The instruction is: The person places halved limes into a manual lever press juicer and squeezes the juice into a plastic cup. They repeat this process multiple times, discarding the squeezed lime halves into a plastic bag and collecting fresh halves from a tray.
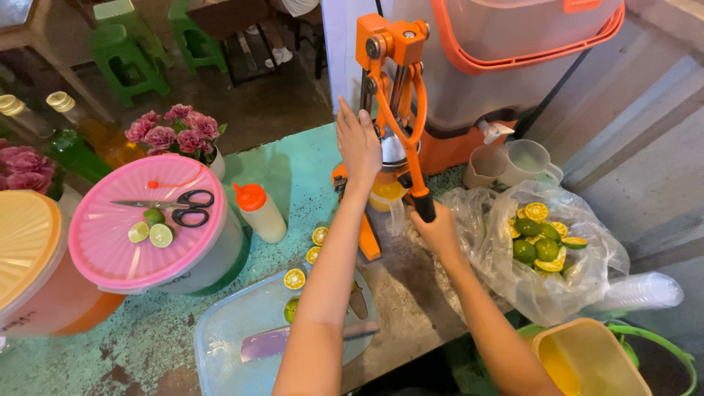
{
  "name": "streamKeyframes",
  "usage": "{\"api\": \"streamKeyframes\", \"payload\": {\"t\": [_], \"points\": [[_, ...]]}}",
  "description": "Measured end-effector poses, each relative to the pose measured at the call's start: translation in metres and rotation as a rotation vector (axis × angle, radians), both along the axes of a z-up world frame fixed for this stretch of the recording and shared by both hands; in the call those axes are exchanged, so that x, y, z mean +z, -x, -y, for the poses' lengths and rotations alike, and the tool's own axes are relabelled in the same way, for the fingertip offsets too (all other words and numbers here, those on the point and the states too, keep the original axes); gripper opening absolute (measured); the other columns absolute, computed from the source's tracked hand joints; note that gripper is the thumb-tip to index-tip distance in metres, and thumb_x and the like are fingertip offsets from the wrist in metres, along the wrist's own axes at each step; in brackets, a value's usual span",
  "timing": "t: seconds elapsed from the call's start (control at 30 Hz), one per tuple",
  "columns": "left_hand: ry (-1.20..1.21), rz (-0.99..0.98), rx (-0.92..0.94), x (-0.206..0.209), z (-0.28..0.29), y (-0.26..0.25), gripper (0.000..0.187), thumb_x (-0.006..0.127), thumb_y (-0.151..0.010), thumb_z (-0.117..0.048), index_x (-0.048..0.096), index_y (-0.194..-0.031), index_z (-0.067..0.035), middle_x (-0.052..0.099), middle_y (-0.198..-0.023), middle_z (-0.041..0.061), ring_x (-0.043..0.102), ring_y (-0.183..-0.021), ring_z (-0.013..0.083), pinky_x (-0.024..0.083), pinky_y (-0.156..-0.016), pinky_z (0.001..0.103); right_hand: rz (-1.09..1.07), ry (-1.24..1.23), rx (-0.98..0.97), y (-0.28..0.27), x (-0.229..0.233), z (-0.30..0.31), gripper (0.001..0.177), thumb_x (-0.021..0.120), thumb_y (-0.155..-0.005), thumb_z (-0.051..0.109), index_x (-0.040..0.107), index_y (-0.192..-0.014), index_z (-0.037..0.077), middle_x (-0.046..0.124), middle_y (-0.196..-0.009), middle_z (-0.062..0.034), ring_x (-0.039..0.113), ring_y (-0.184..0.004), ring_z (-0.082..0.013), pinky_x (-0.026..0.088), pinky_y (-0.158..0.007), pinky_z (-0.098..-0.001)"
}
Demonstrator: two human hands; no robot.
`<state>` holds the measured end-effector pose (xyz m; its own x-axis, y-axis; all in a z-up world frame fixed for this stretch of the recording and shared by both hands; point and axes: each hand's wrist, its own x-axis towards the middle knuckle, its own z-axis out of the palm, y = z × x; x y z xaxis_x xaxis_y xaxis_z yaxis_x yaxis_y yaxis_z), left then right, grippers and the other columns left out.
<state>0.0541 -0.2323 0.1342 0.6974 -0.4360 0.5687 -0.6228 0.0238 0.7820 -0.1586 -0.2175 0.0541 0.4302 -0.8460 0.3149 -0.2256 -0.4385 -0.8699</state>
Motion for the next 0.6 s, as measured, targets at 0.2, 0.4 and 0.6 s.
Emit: {"api": "streamKeyframes", "payload": {"t": [0.2,0.4,0.6], "points": [[0.151,-0.002,-0.079,-0.014,0.007,-0.009,0.071,0.020,-0.112,-0.050,0.020,-0.163,0.000,0.035,-0.161,0.029,0.033,-0.149,0.0456,0.024,-0.125,0.051,-0.138,0.247,0.031,0.031,-0.015,-0.002,0.062,0.084,-0.076,0.024,0.055,-0.126,0.001,0.068,-0.080,-0.0117,0.066,-0.072,-0.0174,0.052,-0.064,-0.0355],[0.349,-0.159,-0.317,-0.033,0.012,-0.036,0.073,0.023,-0.112,-0.053,0.024,-0.163,-0.002,0.031,-0.164,0.021,0.026,-0.154,0.0359,0.017,-0.127,0.045,0.498,0.276,-0.007,0.108,0.023,-0.050,0.064,0.080,-0.086,0.006,0.037,-0.133,0.010,0.059,-0.120,-0.0137,0.072,-0.100,-0.0257,0.062,-0.092,-0.0356],[0.372,-0.274,-0.428,-0.049,-0.028,-0.044,0.058,0.053,-0.103,-0.036,0.046,-0.148,0.000,0.046,-0.154,0.018,0.038,-0.149,0.0320,0.024,-0.125,0.045,0.897,0.590,-0.132,0.143,0.111,-0.016,0.064,0.090,-0.099,0.039,0.048,-0.134,0.005,0.056,-0.111,-0.0092,0.071,-0.077,-0.0275,0.057,-0.064,-0.0361]]}}
